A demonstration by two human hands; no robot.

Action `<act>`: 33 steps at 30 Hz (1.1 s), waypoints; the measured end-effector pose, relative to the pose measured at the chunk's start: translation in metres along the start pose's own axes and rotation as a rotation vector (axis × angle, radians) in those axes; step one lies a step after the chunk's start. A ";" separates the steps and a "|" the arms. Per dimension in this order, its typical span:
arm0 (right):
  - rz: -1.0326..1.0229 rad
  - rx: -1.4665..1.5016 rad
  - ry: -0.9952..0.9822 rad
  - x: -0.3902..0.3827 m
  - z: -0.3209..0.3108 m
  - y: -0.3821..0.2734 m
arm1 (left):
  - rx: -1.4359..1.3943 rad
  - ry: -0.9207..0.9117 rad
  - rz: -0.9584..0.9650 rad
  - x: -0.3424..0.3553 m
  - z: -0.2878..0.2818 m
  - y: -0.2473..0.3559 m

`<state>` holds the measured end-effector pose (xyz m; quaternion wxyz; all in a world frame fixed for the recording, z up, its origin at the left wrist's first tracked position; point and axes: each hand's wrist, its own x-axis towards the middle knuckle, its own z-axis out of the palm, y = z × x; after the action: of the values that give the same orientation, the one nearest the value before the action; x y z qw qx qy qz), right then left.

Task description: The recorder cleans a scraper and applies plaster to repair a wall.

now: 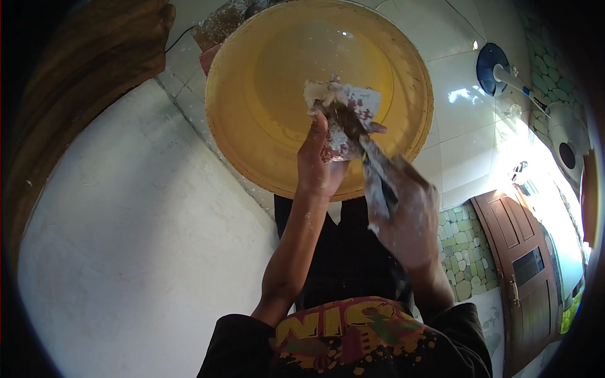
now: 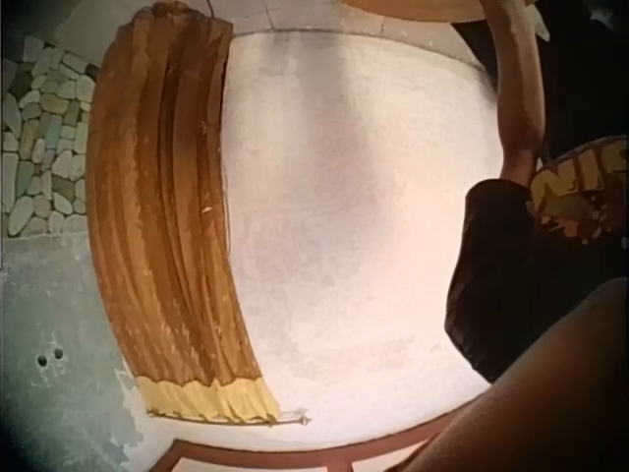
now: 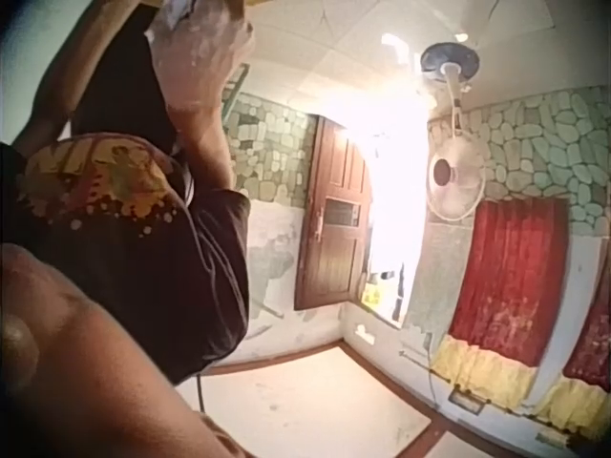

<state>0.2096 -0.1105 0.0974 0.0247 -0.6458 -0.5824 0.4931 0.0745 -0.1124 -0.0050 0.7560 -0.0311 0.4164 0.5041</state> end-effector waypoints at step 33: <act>-0.082 -0.237 -0.080 0.024 -0.029 0.003 | -0.091 -0.041 -0.116 0.005 -0.011 -0.011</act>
<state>0.2271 -0.0778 0.0956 -0.0548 -0.5995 -0.6631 0.4449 0.0771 -0.1198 -0.0197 0.7901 -0.0793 0.3748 0.4786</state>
